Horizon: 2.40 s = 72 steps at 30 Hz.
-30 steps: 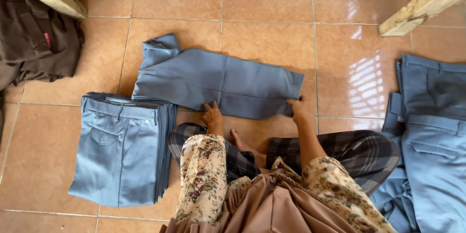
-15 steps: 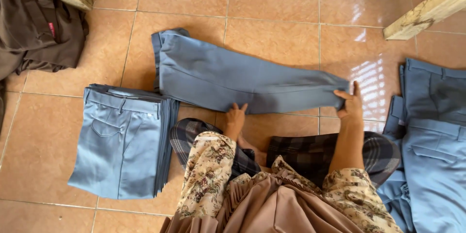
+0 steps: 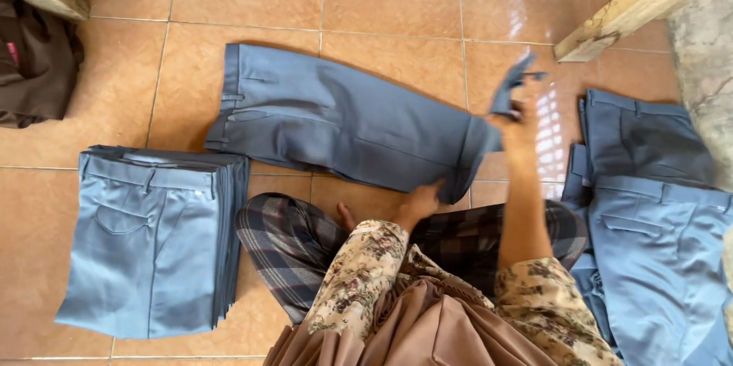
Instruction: Folding blue trousers into neat rectangular stacks while sitting on the floor.
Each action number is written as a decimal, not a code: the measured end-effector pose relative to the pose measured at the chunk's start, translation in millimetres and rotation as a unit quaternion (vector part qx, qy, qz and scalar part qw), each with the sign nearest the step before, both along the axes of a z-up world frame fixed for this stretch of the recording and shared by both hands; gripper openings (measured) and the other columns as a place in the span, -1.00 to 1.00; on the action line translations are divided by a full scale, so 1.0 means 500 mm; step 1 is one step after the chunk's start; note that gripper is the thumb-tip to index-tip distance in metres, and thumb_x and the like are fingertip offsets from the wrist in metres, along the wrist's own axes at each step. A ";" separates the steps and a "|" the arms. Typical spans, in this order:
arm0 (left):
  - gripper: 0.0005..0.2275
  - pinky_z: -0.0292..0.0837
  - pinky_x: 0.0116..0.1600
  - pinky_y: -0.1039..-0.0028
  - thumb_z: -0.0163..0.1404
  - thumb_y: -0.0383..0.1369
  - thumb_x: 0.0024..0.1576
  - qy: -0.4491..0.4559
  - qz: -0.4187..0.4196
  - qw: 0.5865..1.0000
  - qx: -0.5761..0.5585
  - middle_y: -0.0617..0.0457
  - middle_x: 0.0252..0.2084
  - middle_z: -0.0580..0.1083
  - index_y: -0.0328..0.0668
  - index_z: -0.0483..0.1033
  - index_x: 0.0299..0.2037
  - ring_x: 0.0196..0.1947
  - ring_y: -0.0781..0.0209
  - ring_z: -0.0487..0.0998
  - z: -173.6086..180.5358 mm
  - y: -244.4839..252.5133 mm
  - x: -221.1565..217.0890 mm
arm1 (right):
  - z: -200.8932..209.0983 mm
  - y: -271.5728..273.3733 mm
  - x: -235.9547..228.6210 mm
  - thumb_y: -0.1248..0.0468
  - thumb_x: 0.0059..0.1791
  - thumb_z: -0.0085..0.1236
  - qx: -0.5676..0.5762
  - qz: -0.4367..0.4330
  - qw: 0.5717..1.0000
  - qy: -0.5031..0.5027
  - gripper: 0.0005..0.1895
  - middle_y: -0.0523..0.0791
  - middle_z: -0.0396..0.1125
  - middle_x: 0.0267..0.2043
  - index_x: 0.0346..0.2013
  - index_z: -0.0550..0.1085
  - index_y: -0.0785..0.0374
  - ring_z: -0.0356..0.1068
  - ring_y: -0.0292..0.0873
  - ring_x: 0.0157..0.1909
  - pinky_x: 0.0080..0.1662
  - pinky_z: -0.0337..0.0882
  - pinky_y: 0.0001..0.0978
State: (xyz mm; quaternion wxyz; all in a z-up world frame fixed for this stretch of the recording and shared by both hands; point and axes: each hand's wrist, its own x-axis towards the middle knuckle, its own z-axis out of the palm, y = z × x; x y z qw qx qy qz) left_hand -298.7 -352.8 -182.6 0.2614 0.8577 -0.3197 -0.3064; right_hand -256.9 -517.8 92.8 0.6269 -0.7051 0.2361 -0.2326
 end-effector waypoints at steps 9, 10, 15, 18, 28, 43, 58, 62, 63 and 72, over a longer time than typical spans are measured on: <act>-0.07 0.53 0.08 -0.14 -0.30 0.61 -0.02 0.346 0.716 0.531 -0.292 -0.28 0.33 0.34 0.15 0.35 0.35 0.20 -0.45 0.44 -0.117 0.281 0.240 | -0.221 0.175 0.019 0.36 -0.05 0.32 0.039 0.256 0.952 0.160 -0.13 0.30 0.12 0.30 0.50 0.11 0.11 0.39 0.20 0.15 -0.16 0.61 -0.13; -0.22 0.59 -0.03 0.07 -0.10 0.40 0.05 0.306 0.689 0.607 -0.252 -0.24 0.26 0.41 0.04 0.41 0.30 0.10 -0.30 0.51 -0.072 0.297 0.230 | -0.249 0.152 0.008 0.35 -0.05 0.31 0.017 0.200 0.959 0.202 -0.21 0.27 0.18 0.26 0.44 0.21 0.11 0.41 0.16 0.13 -0.17 0.62 -0.17; -0.57 0.65 -0.38 0.44 0.12 0.05 0.11 0.153 0.595 0.782 -0.107 0.03 -0.43 0.62 0.12 0.54 0.12 -0.48 0.18 0.68 -0.174 0.309 0.234 | -0.499 -0.019 -0.070 0.31 -0.08 0.30 -0.201 0.063 0.937 0.280 -0.39 0.33 0.29 0.14 0.27 0.42 0.28 0.35 0.33 0.19 0.05 0.51 0.15; -0.68 0.58 0.08 0.23 0.03 -0.16 0.21 0.021 0.627 0.772 -0.102 -0.12 0.02 0.59 -0.01 0.56 0.11 0.02 -0.03 0.62 -0.088 0.308 0.213 | -0.633 -0.089 -0.094 0.15 -0.06 0.26 -0.190 0.028 0.904 0.383 -0.30 0.30 0.24 0.22 0.36 0.34 0.23 0.30 0.34 0.25 0.09 0.44 0.24; -0.40 0.56 0.13 0.07 0.03 -0.53 0.13 -0.071 0.509 0.857 -0.021 -0.09 0.23 0.21 0.24 0.16 0.36 0.20 -0.14 0.44 0.061 0.325 0.126 | -0.666 -0.068 -0.097 0.14 -0.07 0.32 0.040 0.000 0.915 0.401 -0.25 0.25 0.34 -0.12 0.31 0.27 0.40 0.45 0.23 -0.28 -0.29 0.53 0.25; -0.28 0.54 0.13 -0.04 0.15 -0.32 0.08 -0.044 0.289 0.955 0.040 -0.25 0.42 0.08 0.14 0.07 0.47 0.13 -0.33 0.51 0.131 0.174 0.019 | -0.025 -0.034 -0.109 0.34 -0.11 0.20 0.278 0.019 0.960 -0.018 -0.35 -0.06 0.39 0.16 0.31 0.40 0.10 0.47 -0.10 0.09 0.11 0.52 -0.37; -0.65 0.57 -0.21 0.14 -0.13 -0.19 0.24 0.098 0.050 0.994 -0.007 -0.25 -0.21 0.56 -0.37 0.59 -0.15 -0.22 -0.14 0.63 0.091 0.060 -0.086 | -0.124 0.310 0.059 0.42 0.01 0.17 0.225 0.237 0.945 0.025 -0.22 0.00 0.47 -0.17 0.48 0.08 0.17 0.58 -0.04 -0.18 -0.12 0.63 -0.18; -0.59 0.48 0.17 0.20 -0.15 -0.20 0.26 0.190 0.068 0.979 0.003 -0.22 0.14 0.49 -0.38 0.46 0.16 0.13 -0.08 0.51 -0.002 0.091 -0.071 | -0.275 0.314 0.021 0.25 0.02 0.23 0.059 0.307 0.934 0.174 -0.15 0.09 0.44 0.08 0.54 0.03 0.06 0.52 0.02 0.02 0.01 0.55 -0.15; -0.59 0.48 0.17 0.20 -0.15 -0.20 0.26 0.190 0.072 0.979 0.003 -0.22 0.14 0.49 -0.38 0.46 0.16 0.13 -0.08 0.51 -0.062 0.102 -0.066 | -0.305 0.303 0.001 0.25 0.02 0.23 0.059 0.311 0.933 0.173 -0.15 0.09 0.44 0.08 0.54 0.03 0.06 0.52 0.02 0.02 0.01 0.55 -0.15; -0.50 0.35 0.28 0.06 -0.30 -0.15 0.33 -0.709 0.431 0.551 0.085 -0.34 0.32 0.35 -0.30 0.29 0.38 0.26 -0.19 0.42 -0.132 0.334 0.258 | -0.435 0.277 -0.161 -0.06 0.04 0.12 -0.379 0.320 0.774 0.394 -0.10 0.00 -0.15 0.55 0.57 -0.09 -0.10 -0.19 0.17 0.55 0.32 0.04 0.46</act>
